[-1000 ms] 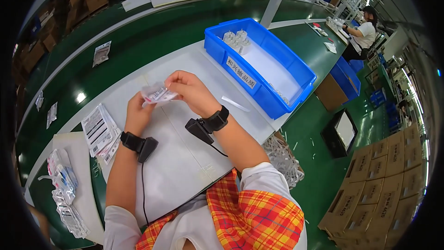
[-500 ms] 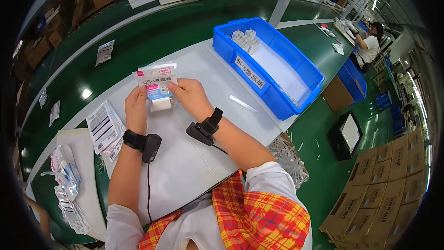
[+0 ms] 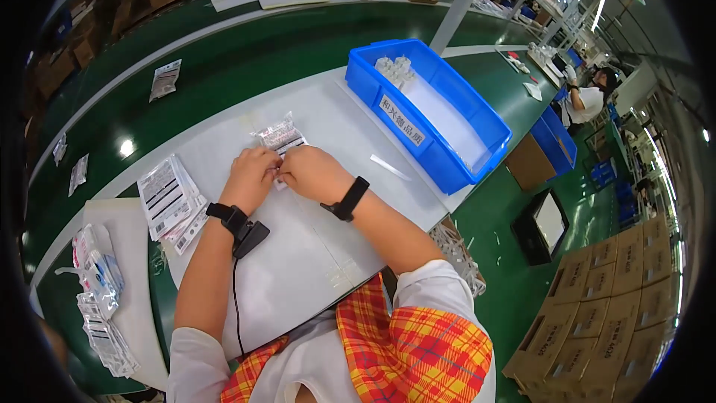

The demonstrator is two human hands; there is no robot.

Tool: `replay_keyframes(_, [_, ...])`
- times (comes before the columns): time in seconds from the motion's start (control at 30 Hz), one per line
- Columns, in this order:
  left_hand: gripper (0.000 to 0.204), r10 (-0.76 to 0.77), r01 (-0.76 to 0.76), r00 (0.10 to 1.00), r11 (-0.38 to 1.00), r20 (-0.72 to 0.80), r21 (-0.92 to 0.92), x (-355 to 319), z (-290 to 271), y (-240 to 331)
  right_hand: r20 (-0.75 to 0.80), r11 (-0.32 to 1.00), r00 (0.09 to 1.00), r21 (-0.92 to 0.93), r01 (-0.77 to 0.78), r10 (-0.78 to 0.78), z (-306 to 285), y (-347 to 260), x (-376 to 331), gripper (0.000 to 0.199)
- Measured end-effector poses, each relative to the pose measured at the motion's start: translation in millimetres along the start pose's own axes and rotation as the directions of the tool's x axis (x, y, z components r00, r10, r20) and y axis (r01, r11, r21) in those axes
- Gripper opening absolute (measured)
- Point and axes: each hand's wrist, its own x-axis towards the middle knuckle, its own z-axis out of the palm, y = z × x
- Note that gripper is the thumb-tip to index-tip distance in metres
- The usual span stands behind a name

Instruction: Packaging small white electronic items into clear plastic bags at a workstation.

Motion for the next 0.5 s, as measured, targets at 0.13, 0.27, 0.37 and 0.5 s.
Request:
replay_keyframes(0.13, [0.028,0.011,-0.011,1.000,1.000,-0.022,-0.017,-1.6,4.5,0.3,-0.042,0.993,0.993,-0.053,0.105,-0.108,5.9,1.5,-1.0,0.013])
replay_keyframes(0.27, [0.031,0.008,-0.008,1.000,1.000,-0.002,0.006,-2.7,1.4,0.0,0.000,0.997,0.998,0.035,0.065,-0.065,3.9,4.9,4.2,0.010])
replay_keyframes(0.37, [0.032,0.008,-0.008,1.000,1.000,0.012,0.011,-1.6,1.8,-0.7,0.031,0.998,1.000,0.064,-0.001,-0.001,2.6,2.9,5.3,0.010])
replay_keyframes(0.5, [0.032,0.013,-0.013,1.000,1.000,0.018,0.017,0.1,0.6,-1.7,0.042,0.998,0.997,0.016,0.068,-0.069,10.5,11.3,8.2,0.004])
